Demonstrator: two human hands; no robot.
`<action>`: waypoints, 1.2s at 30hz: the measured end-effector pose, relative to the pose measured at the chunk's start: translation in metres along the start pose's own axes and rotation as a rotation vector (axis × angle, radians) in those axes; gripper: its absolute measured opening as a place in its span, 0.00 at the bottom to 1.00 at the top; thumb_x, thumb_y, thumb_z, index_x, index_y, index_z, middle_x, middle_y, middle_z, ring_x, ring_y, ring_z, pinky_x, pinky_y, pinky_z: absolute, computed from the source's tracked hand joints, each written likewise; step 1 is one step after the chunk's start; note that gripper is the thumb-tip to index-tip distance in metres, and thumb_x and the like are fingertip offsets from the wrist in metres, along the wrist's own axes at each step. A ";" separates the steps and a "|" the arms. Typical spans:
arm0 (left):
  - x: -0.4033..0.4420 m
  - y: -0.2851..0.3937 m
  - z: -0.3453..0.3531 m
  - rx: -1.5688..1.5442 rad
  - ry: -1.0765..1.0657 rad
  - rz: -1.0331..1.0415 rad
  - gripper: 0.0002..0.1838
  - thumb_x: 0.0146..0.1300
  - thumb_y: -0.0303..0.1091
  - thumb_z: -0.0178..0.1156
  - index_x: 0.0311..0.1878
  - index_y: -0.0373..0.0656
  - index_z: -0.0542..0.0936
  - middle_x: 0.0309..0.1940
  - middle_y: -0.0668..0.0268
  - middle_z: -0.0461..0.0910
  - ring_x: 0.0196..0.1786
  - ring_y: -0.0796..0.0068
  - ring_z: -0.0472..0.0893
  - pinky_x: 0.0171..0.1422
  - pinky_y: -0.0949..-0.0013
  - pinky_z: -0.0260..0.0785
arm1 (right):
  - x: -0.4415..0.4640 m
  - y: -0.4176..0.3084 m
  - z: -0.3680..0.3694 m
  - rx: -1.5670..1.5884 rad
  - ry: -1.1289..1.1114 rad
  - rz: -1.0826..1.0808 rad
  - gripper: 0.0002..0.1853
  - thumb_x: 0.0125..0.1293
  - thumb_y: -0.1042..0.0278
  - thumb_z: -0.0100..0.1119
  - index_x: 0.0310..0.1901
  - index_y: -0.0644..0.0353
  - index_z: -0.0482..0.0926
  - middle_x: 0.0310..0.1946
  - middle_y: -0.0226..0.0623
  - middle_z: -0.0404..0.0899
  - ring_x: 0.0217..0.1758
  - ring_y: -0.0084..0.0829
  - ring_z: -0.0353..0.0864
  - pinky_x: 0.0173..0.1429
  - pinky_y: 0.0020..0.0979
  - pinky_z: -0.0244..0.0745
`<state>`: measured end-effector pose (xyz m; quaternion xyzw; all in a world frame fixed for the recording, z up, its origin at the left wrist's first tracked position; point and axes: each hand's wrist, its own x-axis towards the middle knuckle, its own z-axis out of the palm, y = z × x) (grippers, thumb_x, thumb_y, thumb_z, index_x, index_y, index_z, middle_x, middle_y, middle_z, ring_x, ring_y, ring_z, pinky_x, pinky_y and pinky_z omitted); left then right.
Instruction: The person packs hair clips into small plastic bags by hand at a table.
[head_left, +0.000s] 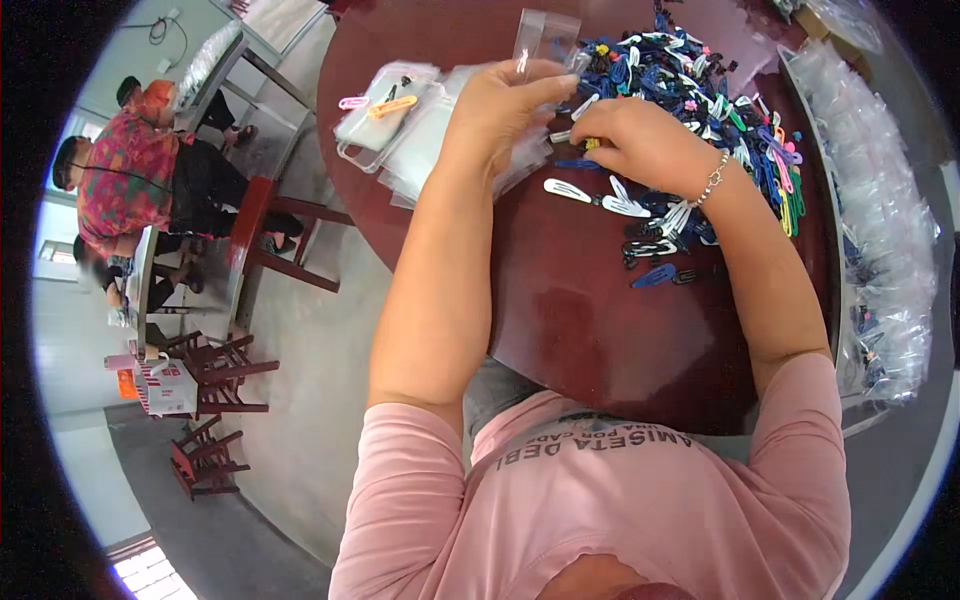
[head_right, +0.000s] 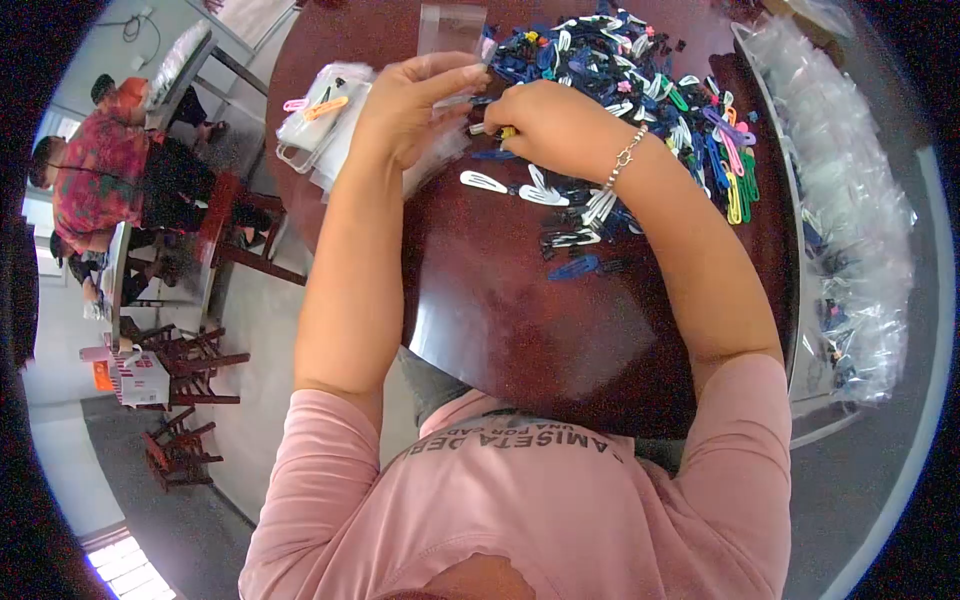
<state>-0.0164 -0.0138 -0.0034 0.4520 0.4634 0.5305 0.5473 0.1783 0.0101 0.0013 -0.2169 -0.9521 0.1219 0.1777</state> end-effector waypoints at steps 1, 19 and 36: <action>-0.001 0.003 0.001 0.011 -0.004 0.008 0.13 0.57 0.33 0.69 0.44 0.42 0.83 0.38 0.68 0.84 0.41 0.79 0.82 0.43 0.76 0.71 | 0.001 0.001 -0.004 -0.003 0.014 -0.003 0.10 0.56 0.71 0.60 0.41 0.60 0.82 0.36 0.43 0.81 0.41 0.45 0.81 0.47 0.40 0.76; -0.008 0.002 0.016 -0.014 -0.147 0.003 0.23 0.50 0.27 0.72 0.50 0.30 0.79 0.37 0.63 0.81 0.34 0.78 0.77 0.38 0.76 0.69 | 0.001 -0.004 -0.050 0.552 0.670 -0.102 0.09 0.61 0.72 0.63 0.40 0.67 0.82 0.29 0.38 0.83 0.28 0.24 0.79 0.34 0.27 0.73; -0.004 0.003 0.008 -0.025 -0.008 -0.035 0.12 0.57 0.31 0.69 0.44 0.43 0.83 0.38 0.69 0.84 0.42 0.81 0.80 0.44 0.76 0.71 | -0.012 -0.040 -0.040 -0.265 -0.370 0.191 0.20 0.40 0.56 0.75 0.29 0.60 0.78 0.28 0.40 0.80 0.35 0.44 0.81 0.39 0.41 0.74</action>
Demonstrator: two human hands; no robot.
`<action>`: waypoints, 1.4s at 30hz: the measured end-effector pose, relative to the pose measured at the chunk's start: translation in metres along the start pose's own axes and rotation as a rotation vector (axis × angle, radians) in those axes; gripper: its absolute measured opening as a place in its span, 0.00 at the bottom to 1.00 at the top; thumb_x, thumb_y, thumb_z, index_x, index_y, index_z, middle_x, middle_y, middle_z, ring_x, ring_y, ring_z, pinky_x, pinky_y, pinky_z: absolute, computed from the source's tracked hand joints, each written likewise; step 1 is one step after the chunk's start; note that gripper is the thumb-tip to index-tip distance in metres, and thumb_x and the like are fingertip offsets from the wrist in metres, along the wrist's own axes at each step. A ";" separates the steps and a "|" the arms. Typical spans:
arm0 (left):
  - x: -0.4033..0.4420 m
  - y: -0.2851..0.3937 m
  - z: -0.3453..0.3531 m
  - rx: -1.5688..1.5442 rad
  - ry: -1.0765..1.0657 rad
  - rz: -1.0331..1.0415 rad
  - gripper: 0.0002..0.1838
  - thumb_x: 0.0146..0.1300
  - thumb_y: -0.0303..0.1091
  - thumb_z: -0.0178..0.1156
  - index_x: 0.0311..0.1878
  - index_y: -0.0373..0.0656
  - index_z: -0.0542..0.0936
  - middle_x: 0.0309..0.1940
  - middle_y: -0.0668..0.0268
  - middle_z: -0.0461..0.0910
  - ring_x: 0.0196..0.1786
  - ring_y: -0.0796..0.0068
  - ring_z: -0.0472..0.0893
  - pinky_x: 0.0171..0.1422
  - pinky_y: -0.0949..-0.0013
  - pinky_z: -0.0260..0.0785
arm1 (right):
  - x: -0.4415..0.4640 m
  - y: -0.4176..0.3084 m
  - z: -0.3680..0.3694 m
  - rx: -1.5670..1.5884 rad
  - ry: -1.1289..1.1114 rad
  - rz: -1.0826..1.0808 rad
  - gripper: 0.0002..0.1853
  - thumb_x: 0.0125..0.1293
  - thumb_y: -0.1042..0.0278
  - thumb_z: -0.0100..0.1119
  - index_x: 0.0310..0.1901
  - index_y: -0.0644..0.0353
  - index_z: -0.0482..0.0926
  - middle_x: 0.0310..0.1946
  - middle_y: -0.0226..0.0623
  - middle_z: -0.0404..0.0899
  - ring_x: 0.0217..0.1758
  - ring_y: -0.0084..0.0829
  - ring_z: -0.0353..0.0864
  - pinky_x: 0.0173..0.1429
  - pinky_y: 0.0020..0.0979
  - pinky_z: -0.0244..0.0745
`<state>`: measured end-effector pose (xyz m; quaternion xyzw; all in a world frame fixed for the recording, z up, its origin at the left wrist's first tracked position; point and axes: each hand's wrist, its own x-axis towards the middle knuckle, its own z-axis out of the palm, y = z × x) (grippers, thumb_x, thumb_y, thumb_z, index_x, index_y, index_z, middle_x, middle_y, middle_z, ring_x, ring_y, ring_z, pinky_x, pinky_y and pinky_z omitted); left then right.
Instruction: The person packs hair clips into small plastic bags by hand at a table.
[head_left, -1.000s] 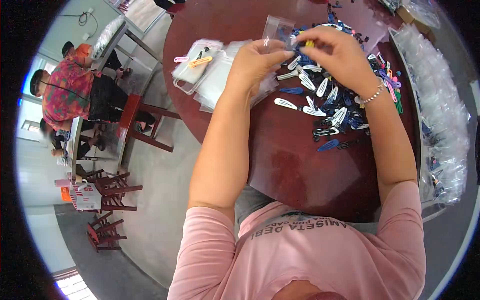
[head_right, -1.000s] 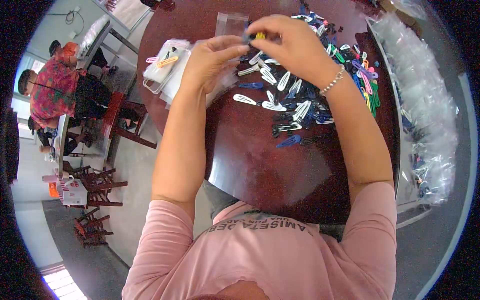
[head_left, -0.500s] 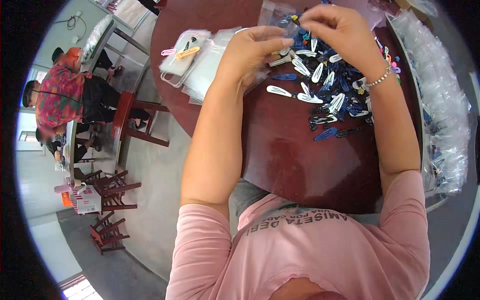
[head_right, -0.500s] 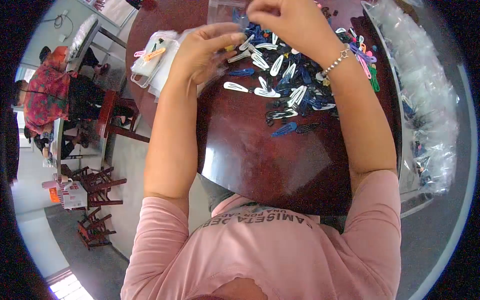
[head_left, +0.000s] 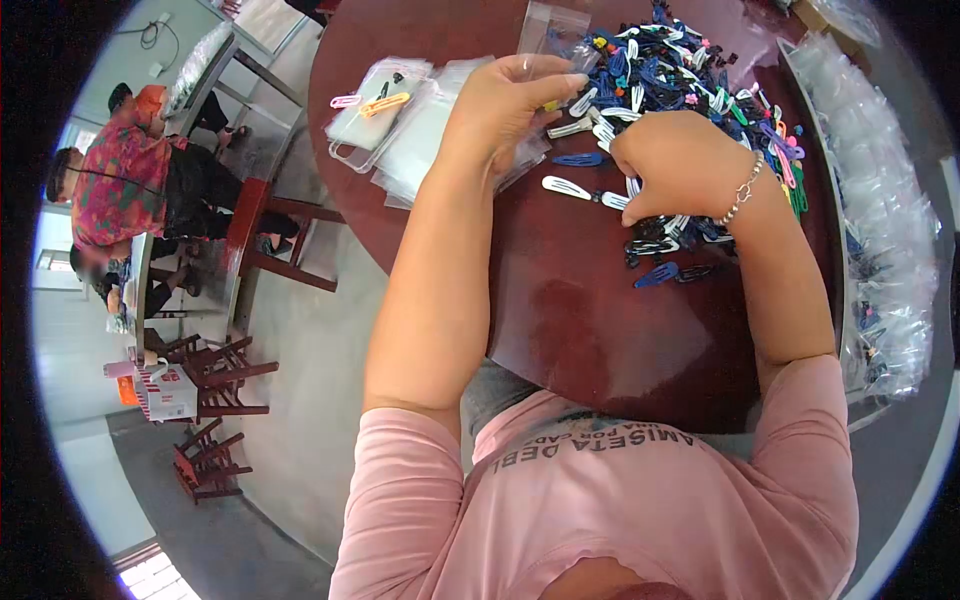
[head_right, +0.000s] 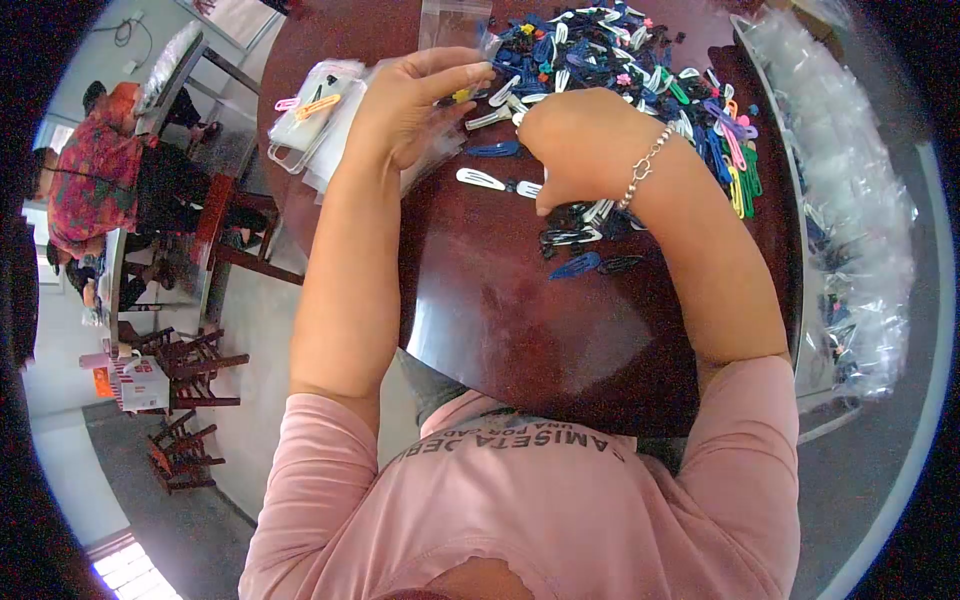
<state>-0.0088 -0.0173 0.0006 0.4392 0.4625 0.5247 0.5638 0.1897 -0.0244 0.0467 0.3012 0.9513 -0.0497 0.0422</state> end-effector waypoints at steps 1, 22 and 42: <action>-0.001 0.001 0.001 0.008 0.019 -0.009 0.12 0.57 0.31 0.69 0.45 0.42 0.83 0.38 0.68 0.84 0.42 0.81 0.80 0.44 0.76 0.72 | -0.001 0.002 0.000 0.016 0.000 0.000 0.19 0.41 0.57 0.74 0.29 0.60 0.78 0.28 0.40 0.80 0.35 0.44 0.80 0.40 0.40 0.74; -0.003 0.008 -0.003 -0.251 0.016 -0.079 0.13 0.62 0.39 0.65 0.45 0.43 0.79 0.41 0.65 0.82 0.47 0.70 0.82 0.46 0.66 0.76 | 0.010 0.042 0.005 0.230 0.222 -0.071 0.05 0.52 0.74 0.56 0.30 0.64 0.74 0.24 0.44 0.77 0.29 0.41 0.79 0.35 0.38 0.72; -0.001 0.004 -0.003 -0.185 -0.013 -0.071 0.11 0.62 0.40 0.65 0.42 0.45 0.80 0.39 0.66 0.83 0.46 0.75 0.81 0.48 0.68 0.74 | 0.008 0.012 0.010 -0.037 0.053 0.014 0.06 0.46 0.74 0.64 0.28 0.59 0.80 0.26 0.40 0.80 0.34 0.42 0.81 0.39 0.40 0.74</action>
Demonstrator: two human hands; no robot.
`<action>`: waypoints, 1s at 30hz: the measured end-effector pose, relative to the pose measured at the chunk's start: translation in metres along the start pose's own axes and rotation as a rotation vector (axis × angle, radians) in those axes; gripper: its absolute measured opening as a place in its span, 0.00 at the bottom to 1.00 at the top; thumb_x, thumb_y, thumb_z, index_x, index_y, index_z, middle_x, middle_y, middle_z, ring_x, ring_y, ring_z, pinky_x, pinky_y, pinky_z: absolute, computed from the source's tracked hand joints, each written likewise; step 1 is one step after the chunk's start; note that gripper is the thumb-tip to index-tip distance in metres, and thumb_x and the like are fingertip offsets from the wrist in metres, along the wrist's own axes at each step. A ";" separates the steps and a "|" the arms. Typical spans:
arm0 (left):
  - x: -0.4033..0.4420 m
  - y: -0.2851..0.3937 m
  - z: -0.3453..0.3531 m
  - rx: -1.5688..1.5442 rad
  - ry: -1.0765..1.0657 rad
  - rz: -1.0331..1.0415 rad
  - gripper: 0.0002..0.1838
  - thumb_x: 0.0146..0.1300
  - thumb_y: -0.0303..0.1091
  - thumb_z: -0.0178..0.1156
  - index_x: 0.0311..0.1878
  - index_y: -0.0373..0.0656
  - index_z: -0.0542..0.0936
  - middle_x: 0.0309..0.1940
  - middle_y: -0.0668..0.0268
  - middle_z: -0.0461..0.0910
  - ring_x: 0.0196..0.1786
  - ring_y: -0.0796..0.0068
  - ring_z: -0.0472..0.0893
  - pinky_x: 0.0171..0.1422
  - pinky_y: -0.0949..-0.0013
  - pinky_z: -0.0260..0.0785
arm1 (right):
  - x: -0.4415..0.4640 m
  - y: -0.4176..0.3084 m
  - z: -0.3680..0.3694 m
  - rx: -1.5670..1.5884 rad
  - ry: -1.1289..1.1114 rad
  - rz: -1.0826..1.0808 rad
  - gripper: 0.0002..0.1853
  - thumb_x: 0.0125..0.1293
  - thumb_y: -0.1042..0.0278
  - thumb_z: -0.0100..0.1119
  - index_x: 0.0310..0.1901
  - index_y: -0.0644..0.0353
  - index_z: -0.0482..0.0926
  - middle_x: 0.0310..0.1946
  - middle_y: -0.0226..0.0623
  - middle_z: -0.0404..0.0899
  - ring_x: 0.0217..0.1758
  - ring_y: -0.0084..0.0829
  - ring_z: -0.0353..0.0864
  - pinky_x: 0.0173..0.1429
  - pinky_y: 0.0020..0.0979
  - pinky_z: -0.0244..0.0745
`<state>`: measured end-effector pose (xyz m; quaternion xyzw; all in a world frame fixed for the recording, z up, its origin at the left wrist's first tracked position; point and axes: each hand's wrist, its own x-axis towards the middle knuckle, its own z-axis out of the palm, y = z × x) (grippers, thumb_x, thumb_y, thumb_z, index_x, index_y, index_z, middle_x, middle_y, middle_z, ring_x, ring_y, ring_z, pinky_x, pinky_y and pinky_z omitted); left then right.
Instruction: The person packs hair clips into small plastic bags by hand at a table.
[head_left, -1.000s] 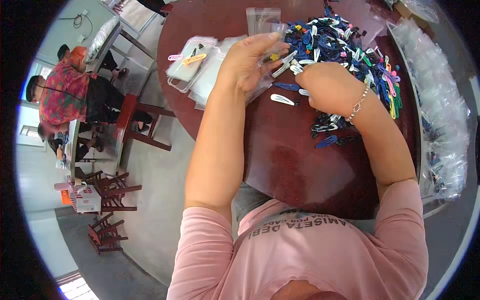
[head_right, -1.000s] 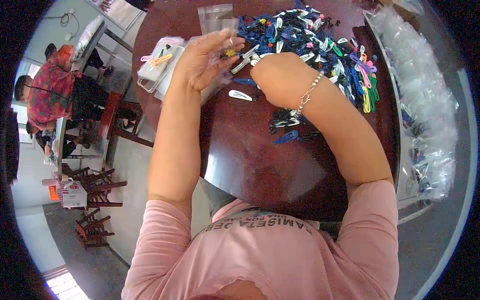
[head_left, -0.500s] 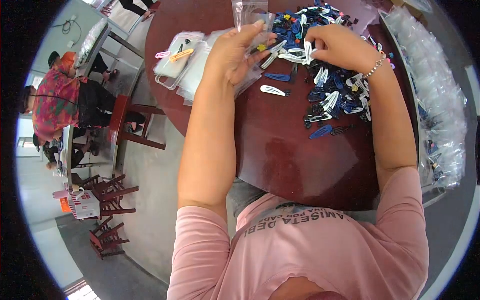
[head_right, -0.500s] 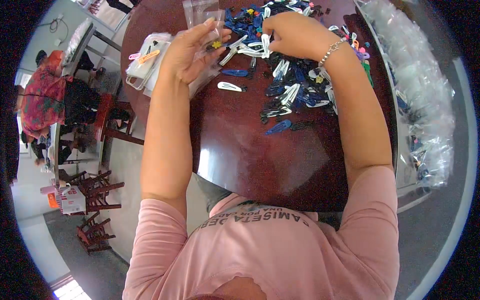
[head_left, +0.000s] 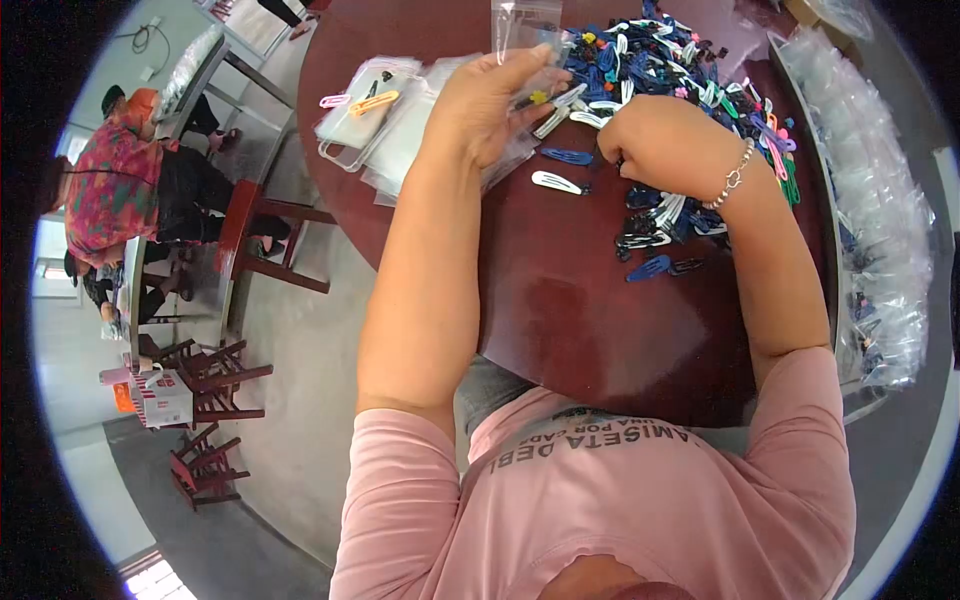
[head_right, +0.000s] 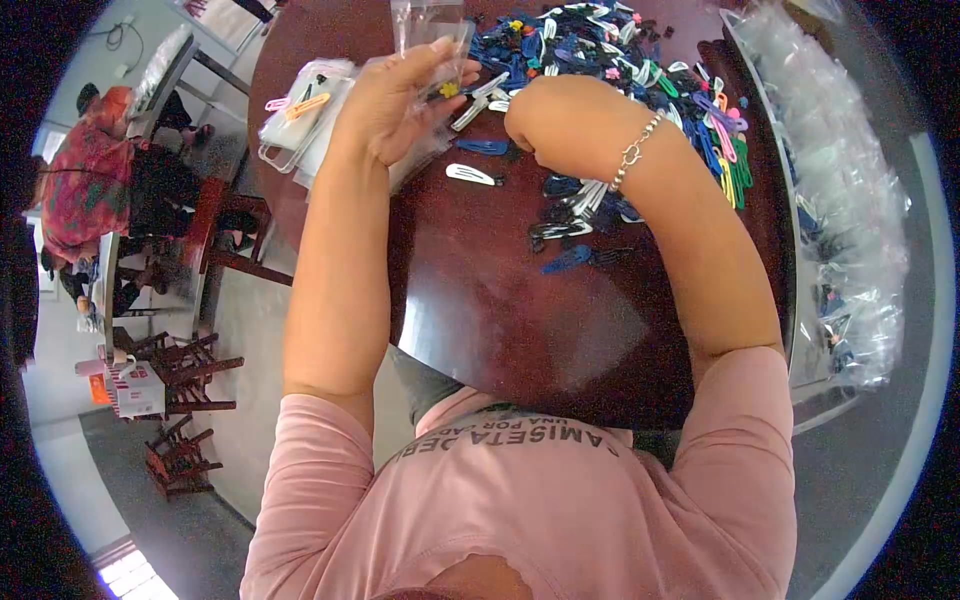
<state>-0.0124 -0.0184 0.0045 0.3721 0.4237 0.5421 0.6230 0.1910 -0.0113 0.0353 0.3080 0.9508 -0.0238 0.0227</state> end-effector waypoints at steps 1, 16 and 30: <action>0.001 -0.002 0.000 0.011 -0.001 0.006 0.12 0.63 0.40 0.64 0.44 0.45 0.80 0.40 0.65 0.84 0.47 0.74 0.81 0.48 0.68 0.74 | 0.001 0.000 0.000 0.050 -0.035 -0.016 0.05 0.47 0.74 0.64 0.28 0.59 0.80 0.25 0.40 0.80 0.33 0.42 0.81 0.38 0.40 0.74; -0.006 0.000 0.008 0.164 -0.148 -0.003 0.21 0.52 0.30 0.71 0.50 0.35 0.79 0.40 0.64 0.82 0.43 0.77 0.80 0.47 0.73 0.71 | 0.014 0.001 -0.014 0.574 0.840 0.137 0.10 0.62 0.66 0.64 0.41 0.61 0.80 0.26 0.25 0.76 0.27 0.15 0.71 0.31 0.20 0.66; 0.000 -0.004 0.001 0.072 -0.026 0.058 0.11 0.54 0.32 0.70 0.41 0.42 0.82 0.35 0.69 0.83 0.41 0.77 0.80 0.47 0.72 0.71 | 0.006 -0.005 0.000 0.419 0.010 -0.214 0.07 0.50 0.74 0.65 0.32 0.62 0.80 0.23 0.39 0.79 0.28 0.35 0.81 0.34 0.33 0.75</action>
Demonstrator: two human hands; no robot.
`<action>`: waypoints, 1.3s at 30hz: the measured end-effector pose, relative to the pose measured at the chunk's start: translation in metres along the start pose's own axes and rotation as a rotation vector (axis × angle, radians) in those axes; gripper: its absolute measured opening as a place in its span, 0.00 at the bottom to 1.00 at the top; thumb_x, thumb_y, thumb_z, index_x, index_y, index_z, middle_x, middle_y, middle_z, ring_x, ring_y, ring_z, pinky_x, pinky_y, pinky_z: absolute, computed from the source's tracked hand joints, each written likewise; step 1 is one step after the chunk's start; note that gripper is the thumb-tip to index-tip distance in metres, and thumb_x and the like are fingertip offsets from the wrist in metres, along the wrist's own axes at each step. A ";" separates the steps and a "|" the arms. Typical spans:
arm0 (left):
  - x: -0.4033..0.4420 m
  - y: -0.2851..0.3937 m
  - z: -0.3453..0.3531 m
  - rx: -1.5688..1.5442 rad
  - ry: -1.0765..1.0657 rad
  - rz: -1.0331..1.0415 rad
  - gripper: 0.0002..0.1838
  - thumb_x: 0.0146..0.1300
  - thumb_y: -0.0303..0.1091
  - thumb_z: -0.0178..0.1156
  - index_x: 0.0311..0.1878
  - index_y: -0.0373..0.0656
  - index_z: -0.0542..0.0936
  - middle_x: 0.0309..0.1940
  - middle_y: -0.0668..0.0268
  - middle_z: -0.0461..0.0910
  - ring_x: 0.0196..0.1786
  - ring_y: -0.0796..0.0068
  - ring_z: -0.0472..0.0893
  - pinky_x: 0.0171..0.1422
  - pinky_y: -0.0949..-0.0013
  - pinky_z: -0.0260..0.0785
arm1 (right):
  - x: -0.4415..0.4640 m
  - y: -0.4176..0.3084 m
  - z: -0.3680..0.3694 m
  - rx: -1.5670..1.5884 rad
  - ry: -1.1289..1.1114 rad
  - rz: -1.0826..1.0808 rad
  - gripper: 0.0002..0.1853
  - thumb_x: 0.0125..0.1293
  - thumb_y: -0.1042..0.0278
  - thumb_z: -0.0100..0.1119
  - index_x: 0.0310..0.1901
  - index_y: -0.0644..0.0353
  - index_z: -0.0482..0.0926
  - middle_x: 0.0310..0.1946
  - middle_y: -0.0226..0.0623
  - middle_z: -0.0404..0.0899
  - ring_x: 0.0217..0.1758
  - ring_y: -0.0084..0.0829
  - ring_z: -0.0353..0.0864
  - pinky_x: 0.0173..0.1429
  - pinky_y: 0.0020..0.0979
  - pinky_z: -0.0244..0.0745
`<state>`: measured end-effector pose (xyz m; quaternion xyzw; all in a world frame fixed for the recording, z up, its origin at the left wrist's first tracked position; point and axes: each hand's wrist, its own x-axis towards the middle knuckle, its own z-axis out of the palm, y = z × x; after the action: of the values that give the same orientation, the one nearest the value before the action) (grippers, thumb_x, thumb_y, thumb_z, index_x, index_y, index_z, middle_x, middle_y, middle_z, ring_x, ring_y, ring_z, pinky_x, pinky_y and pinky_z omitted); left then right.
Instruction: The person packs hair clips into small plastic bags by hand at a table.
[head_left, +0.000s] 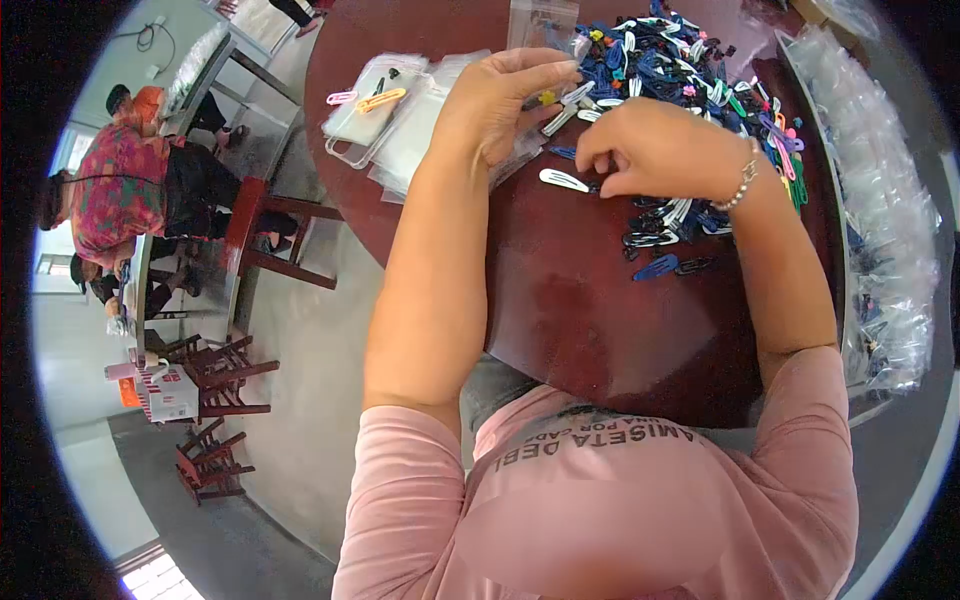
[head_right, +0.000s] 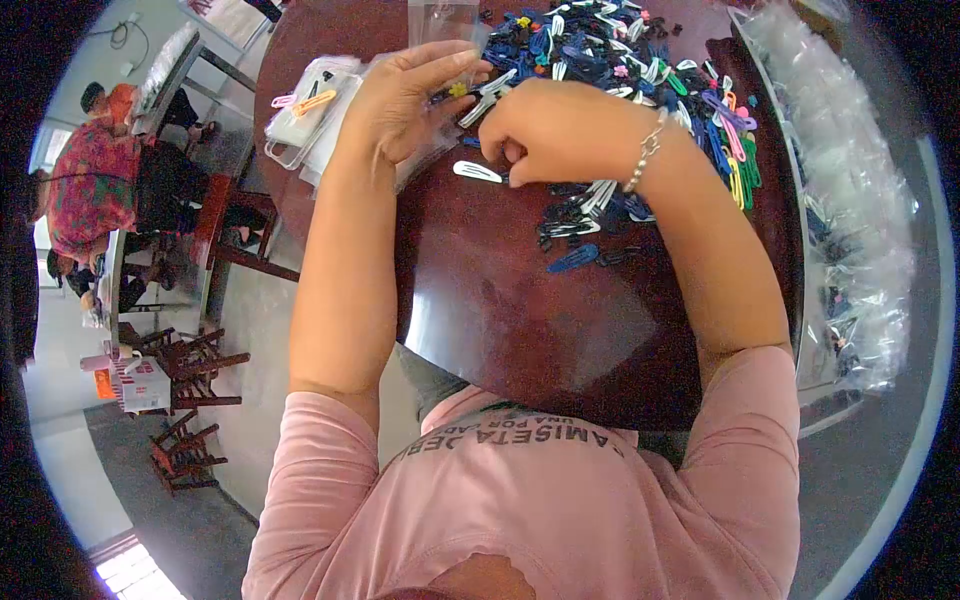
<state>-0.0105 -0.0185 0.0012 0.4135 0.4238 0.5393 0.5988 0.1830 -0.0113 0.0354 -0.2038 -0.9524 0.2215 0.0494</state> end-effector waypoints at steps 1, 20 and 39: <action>0.001 0.000 0.000 -0.006 0.001 -0.016 0.12 0.54 0.32 0.71 0.40 0.42 0.82 0.35 0.70 0.83 0.40 0.77 0.80 0.47 0.71 0.71 | 0.001 0.001 0.006 -0.045 -0.003 0.022 0.07 0.50 0.74 0.64 0.32 0.62 0.80 0.23 0.39 0.79 0.28 0.37 0.81 0.34 0.33 0.74; -0.005 0.002 0.007 0.144 -0.237 -0.080 0.26 0.54 0.29 0.70 0.57 0.36 0.76 0.46 0.61 0.83 0.49 0.74 0.80 0.51 0.73 0.71 | 0.001 0.010 -0.022 0.063 0.777 0.291 0.11 0.63 0.63 0.64 0.39 0.63 0.81 0.24 0.26 0.78 0.26 0.14 0.72 0.33 0.21 0.69; -0.002 0.002 0.002 -0.006 -0.018 -0.048 0.16 0.54 0.32 0.71 0.45 0.39 0.82 0.37 0.68 0.83 0.43 0.78 0.79 0.49 0.70 0.69 | -0.011 0.041 -0.010 -0.280 0.215 0.379 0.12 0.51 0.64 0.66 0.33 0.63 0.79 0.30 0.41 0.79 0.36 0.42 0.79 0.43 0.38 0.74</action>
<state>-0.0094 -0.0199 0.0042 0.4062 0.4269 0.5222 0.6165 0.2098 0.0217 0.0258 -0.4057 -0.9079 0.0699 0.0792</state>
